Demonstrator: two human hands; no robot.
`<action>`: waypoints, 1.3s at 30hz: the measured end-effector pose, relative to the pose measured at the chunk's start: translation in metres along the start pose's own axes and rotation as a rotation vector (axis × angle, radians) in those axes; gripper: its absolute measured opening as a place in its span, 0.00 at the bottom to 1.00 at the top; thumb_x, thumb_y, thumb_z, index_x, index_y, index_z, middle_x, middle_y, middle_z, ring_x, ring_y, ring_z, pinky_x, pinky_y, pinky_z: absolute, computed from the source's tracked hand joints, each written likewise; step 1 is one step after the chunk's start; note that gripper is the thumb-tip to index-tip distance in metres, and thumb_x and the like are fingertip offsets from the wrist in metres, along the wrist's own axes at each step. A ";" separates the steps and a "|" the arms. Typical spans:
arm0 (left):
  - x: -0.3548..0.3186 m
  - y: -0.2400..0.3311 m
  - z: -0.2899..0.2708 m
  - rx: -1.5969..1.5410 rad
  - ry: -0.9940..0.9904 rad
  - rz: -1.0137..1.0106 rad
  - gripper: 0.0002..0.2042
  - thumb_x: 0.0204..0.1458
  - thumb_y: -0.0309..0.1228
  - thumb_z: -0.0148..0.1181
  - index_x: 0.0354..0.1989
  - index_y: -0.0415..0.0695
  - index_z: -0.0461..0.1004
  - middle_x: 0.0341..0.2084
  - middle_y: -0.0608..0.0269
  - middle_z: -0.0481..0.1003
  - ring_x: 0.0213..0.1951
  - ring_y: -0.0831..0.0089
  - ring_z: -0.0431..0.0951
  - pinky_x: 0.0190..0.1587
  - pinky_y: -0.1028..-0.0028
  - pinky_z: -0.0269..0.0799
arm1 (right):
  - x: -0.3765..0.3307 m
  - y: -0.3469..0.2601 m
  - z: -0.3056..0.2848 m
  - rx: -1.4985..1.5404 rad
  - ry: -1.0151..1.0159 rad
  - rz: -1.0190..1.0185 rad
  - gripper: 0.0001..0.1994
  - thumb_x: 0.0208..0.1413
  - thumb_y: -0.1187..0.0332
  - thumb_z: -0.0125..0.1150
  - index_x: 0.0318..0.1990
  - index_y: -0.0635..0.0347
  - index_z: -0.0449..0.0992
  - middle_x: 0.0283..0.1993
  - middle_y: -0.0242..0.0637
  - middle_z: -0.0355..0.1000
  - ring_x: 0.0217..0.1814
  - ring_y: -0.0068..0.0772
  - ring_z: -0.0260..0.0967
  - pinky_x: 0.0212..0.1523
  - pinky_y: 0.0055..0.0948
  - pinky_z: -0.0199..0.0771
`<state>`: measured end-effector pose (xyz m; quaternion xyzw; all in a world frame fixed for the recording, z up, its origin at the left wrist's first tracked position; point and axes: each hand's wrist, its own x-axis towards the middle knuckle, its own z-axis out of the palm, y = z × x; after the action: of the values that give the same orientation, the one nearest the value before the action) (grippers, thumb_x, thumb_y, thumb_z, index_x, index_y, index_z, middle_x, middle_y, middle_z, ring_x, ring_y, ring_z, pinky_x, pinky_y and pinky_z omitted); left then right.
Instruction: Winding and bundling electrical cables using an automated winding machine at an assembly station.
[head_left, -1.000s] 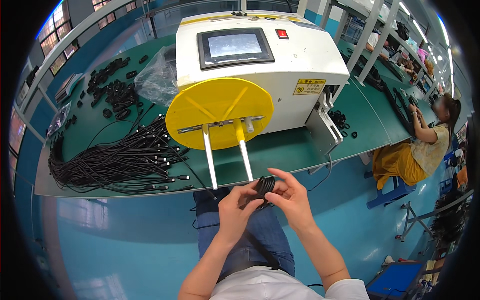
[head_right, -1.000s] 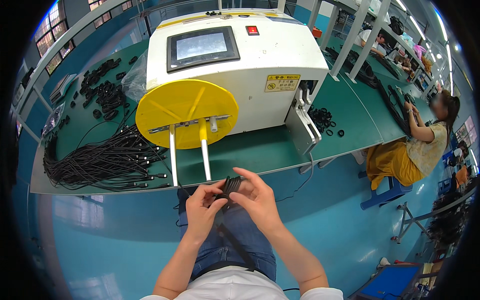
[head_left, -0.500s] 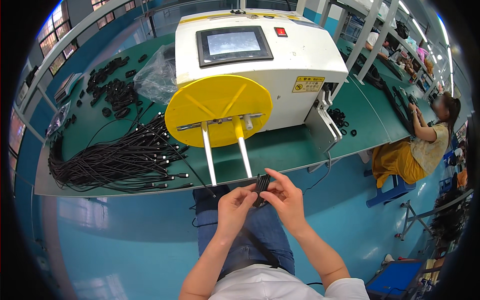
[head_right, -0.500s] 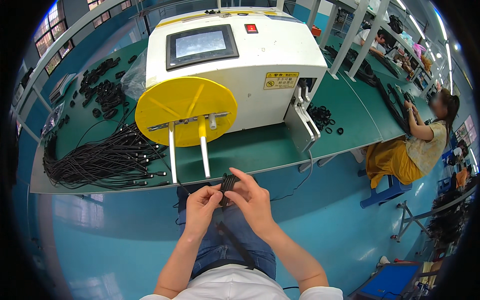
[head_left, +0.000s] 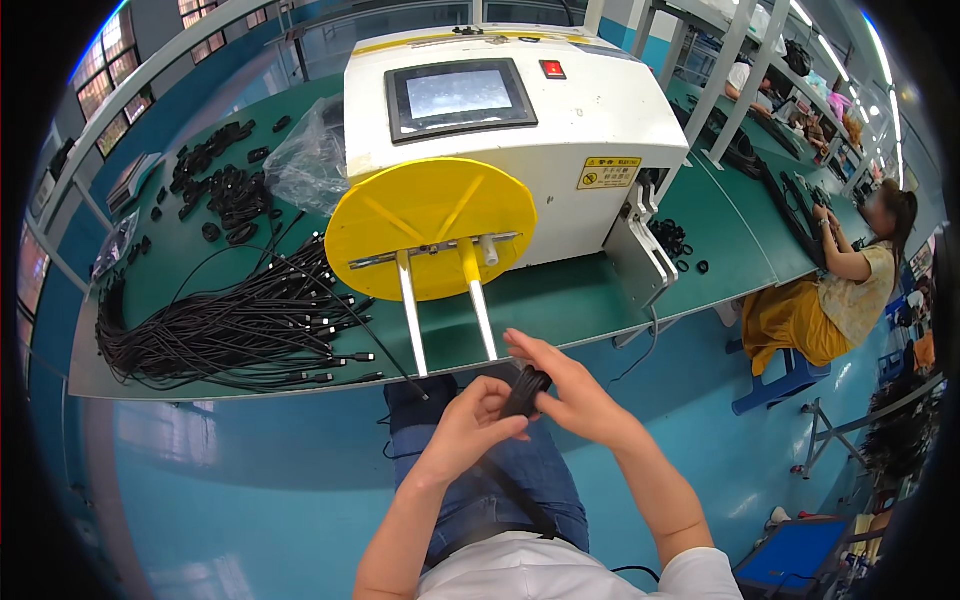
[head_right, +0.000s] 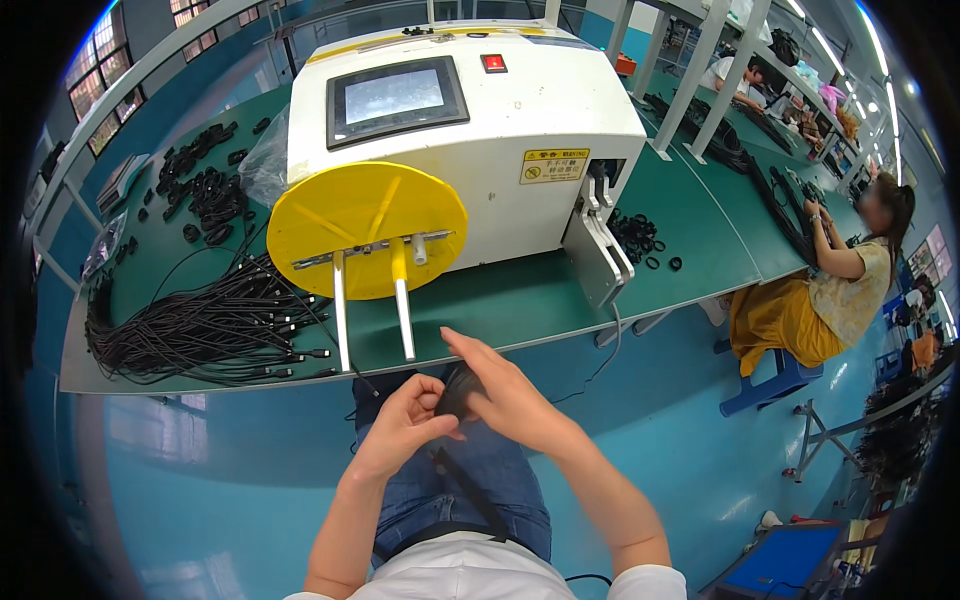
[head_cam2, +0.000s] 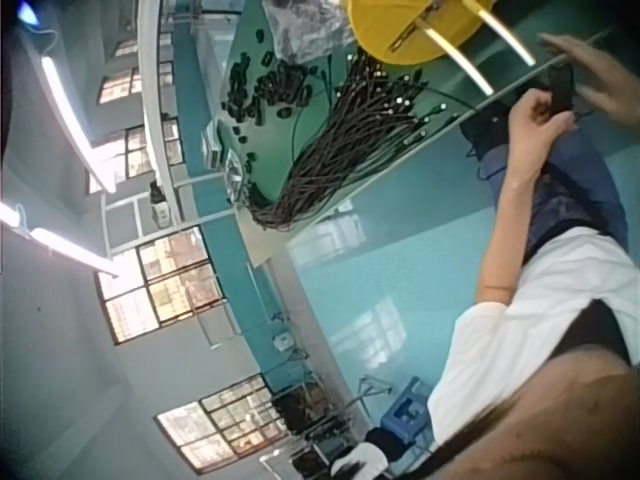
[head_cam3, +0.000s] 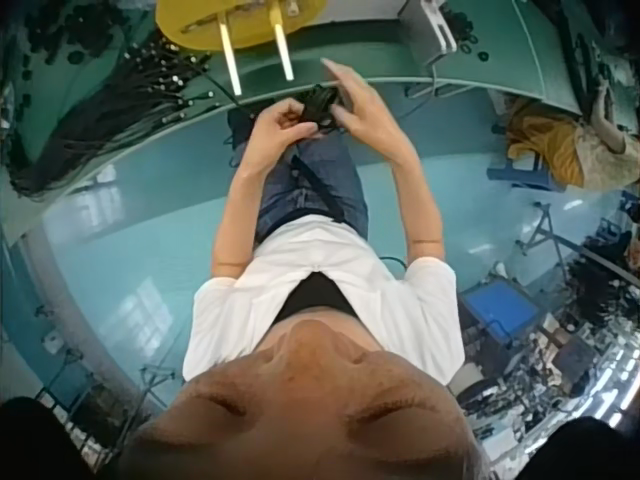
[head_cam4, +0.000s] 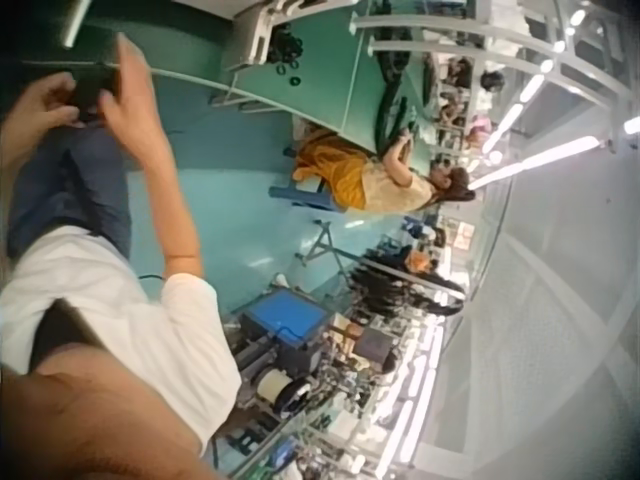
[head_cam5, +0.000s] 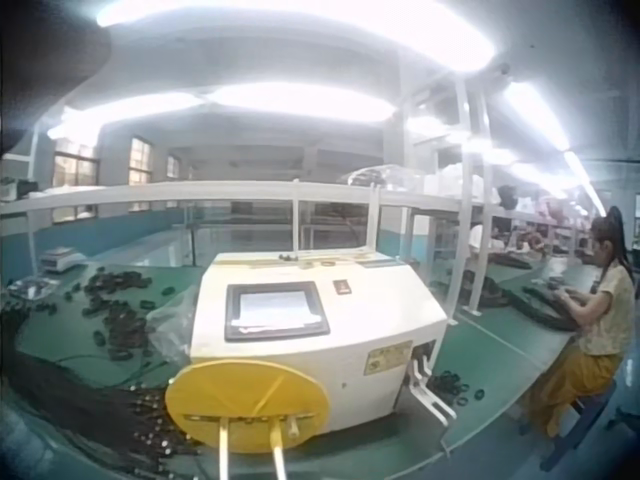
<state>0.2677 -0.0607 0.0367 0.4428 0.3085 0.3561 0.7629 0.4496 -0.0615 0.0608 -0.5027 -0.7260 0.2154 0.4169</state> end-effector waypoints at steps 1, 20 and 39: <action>0.000 0.000 0.001 -0.004 -0.013 -0.014 0.20 0.46 0.20 0.61 0.47 0.33 0.62 0.44 0.51 0.74 0.44 0.70 0.76 0.46 0.72 0.73 | 0.001 0.000 0.004 0.053 -0.071 0.058 0.27 0.46 0.84 0.51 0.58 0.63 0.64 0.50 0.48 0.68 0.50 0.45 0.69 0.49 0.32 0.70; -0.010 -0.003 0.008 1.040 0.248 0.183 0.21 0.37 0.24 0.65 0.41 0.35 0.67 0.30 0.45 0.74 0.33 0.50 0.75 0.35 0.64 0.70 | -0.024 -0.013 0.054 -0.193 -0.088 -0.110 0.30 0.40 0.87 0.50 0.57 0.69 0.62 0.51 0.53 0.66 0.50 0.55 0.67 0.51 0.38 0.70; -0.010 0.007 -0.017 0.167 0.157 0.074 0.14 0.58 0.24 0.47 0.53 0.38 0.66 0.35 0.54 0.73 0.27 0.74 0.76 0.26 0.77 0.76 | -0.014 -0.002 -0.007 1.105 -0.282 0.687 0.18 0.57 0.75 0.51 0.56 0.66 0.66 0.49 0.44 0.70 0.51 0.37 0.70 0.50 0.36 0.75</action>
<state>0.2474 -0.0584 0.0374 0.4865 0.3795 0.3905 0.6832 0.4558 -0.0761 0.0608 -0.3848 -0.3548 0.7403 0.4218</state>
